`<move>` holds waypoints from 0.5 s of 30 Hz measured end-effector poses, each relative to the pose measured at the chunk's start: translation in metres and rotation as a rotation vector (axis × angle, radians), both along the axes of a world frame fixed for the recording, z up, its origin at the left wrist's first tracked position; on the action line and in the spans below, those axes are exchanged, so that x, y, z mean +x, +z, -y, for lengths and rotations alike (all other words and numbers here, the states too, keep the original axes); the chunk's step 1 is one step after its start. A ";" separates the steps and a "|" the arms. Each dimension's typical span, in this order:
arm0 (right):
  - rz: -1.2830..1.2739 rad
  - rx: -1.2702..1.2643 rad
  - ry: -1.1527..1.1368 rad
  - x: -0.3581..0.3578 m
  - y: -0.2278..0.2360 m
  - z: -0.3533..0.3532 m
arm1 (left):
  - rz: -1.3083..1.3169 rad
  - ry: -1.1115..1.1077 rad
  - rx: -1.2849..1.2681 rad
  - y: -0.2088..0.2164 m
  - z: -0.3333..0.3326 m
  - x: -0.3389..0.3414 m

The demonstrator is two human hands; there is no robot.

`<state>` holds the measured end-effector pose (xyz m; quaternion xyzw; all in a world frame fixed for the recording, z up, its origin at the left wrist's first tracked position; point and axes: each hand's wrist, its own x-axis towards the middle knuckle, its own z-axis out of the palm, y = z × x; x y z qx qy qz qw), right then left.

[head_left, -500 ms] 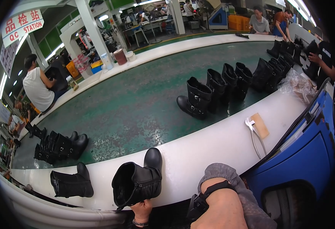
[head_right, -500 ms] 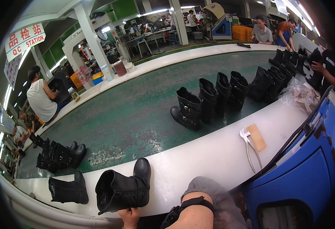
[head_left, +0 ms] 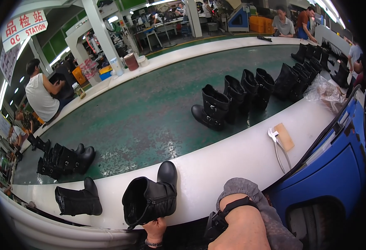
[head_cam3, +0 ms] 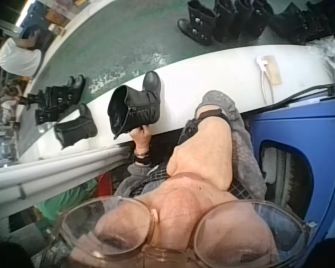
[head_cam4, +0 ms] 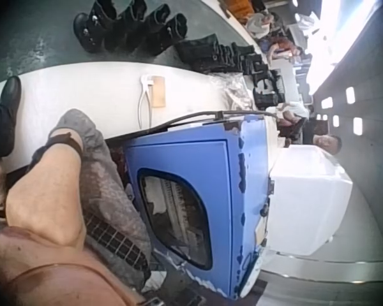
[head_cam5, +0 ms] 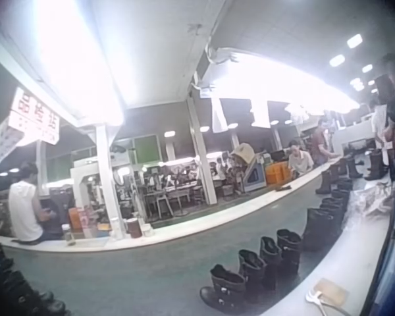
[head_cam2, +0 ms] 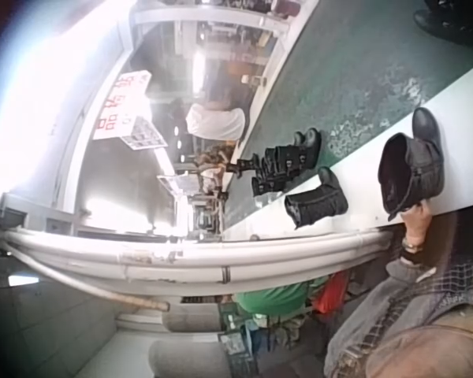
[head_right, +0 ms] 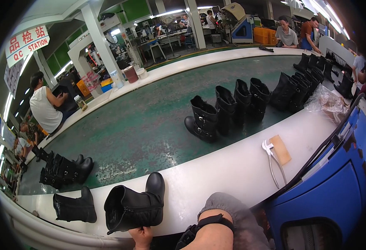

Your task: Inspecting and aligning manufactured boots on a conveyor belt in a shoe factory.

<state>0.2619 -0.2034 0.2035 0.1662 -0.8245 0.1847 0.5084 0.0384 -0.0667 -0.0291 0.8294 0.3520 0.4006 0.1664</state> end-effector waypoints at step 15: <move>0.007 0.001 -0.003 0.001 -0.001 -0.002 | 0.010 -0.016 0.015 0.002 -0.001 0.001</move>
